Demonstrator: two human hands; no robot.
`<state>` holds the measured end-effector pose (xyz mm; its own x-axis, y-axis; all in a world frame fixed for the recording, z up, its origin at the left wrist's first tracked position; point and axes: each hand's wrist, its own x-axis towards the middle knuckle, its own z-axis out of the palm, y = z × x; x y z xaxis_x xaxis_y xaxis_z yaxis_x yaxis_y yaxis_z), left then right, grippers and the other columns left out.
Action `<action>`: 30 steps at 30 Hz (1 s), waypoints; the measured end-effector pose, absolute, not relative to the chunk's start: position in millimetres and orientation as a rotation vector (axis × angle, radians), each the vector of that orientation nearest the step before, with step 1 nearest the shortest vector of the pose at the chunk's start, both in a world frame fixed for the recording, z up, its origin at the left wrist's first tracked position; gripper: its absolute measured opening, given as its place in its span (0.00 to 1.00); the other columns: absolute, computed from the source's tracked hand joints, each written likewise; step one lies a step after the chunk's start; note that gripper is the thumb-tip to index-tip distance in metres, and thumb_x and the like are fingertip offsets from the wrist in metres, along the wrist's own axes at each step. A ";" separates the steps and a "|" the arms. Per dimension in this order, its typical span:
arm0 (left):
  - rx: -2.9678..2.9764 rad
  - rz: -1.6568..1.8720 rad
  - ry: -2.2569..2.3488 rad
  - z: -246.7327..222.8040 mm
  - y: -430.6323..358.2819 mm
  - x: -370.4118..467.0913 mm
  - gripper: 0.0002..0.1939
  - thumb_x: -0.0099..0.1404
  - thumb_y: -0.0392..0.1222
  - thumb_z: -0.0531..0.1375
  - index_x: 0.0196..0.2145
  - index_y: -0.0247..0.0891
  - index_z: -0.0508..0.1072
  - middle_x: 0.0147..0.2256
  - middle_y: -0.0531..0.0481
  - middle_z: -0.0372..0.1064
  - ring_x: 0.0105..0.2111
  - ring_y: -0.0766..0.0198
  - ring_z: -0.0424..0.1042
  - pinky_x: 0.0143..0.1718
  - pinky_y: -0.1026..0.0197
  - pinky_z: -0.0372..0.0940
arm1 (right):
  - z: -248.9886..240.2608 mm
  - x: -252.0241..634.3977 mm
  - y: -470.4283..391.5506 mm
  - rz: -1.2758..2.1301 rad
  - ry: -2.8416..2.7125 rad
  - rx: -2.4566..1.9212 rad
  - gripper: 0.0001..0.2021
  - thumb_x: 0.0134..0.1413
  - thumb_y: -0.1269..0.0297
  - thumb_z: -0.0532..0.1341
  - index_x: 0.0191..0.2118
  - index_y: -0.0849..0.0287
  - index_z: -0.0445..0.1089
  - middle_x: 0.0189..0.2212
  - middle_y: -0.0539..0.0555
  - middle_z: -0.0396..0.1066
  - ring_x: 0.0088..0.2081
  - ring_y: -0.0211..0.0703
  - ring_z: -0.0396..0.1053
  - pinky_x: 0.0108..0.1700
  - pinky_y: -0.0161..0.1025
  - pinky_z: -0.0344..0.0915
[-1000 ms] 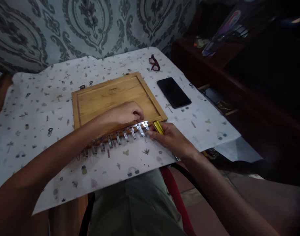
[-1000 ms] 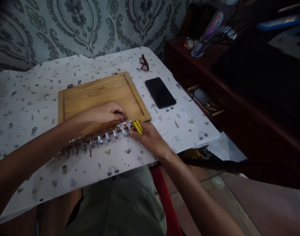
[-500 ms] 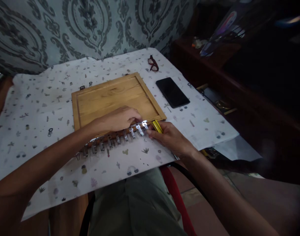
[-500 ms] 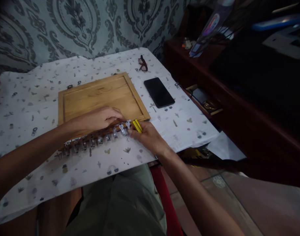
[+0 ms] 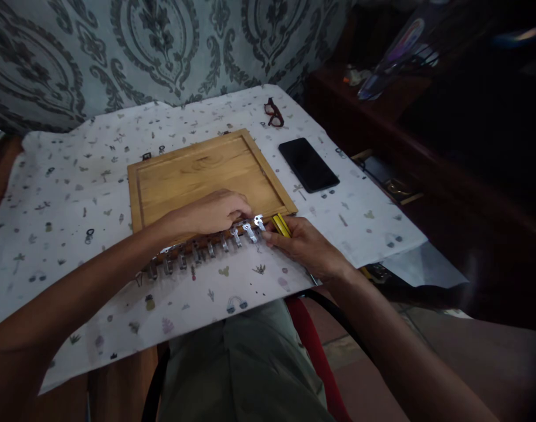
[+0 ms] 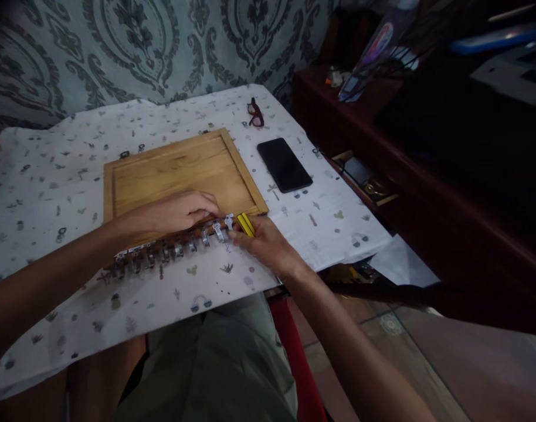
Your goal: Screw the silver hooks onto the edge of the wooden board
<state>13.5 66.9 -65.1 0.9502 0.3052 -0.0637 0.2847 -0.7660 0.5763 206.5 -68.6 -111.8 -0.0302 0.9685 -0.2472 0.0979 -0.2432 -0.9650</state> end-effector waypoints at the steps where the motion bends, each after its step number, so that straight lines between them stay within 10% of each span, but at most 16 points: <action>1: 2.502 0.039 0.428 -65.2 65.8 13.1 0.15 0.65 0.29 0.52 0.34 0.37 0.79 0.34 0.48 0.77 0.36 0.62 0.75 0.42 0.60 0.67 | -111.8 206.6 -68.4 1.376 -1.189 -1.447 0.20 0.48 0.45 0.71 0.29 0.57 0.70 0.25 0.47 0.65 0.28 0.37 0.57 0.31 0.39 0.53; 18: 2.595 -0.015 0.293 -61.4 55.1 4.4 0.30 0.55 0.16 0.51 0.46 0.40 0.79 0.48 0.48 0.79 0.50 0.60 0.77 0.52 0.59 0.70 | -110.7 207.2 -67.7 1.396 -1.174 -1.432 0.20 0.47 0.46 0.72 0.27 0.56 0.69 0.25 0.47 0.66 0.29 0.37 0.58 0.33 0.39 0.56; 30: 2.585 0.015 0.256 -56.0 51.1 5.3 0.21 0.68 0.23 0.50 0.42 0.41 0.80 0.45 0.48 0.80 0.46 0.60 0.78 0.50 0.58 0.70 | -110.5 204.8 -71.1 1.323 -1.181 -1.468 0.17 0.52 0.48 0.69 0.29 0.56 0.70 0.24 0.47 0.64 0.27 0.37 0.58 0.29 0.37 0.56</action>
<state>5.3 51.1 -56.0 0.9820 0.1847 -0.0406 0.1789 -0.8378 0.5158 204.8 -71.1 -110.5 0.0104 0.9733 -0.2294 0.1184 -0.2290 -0.9662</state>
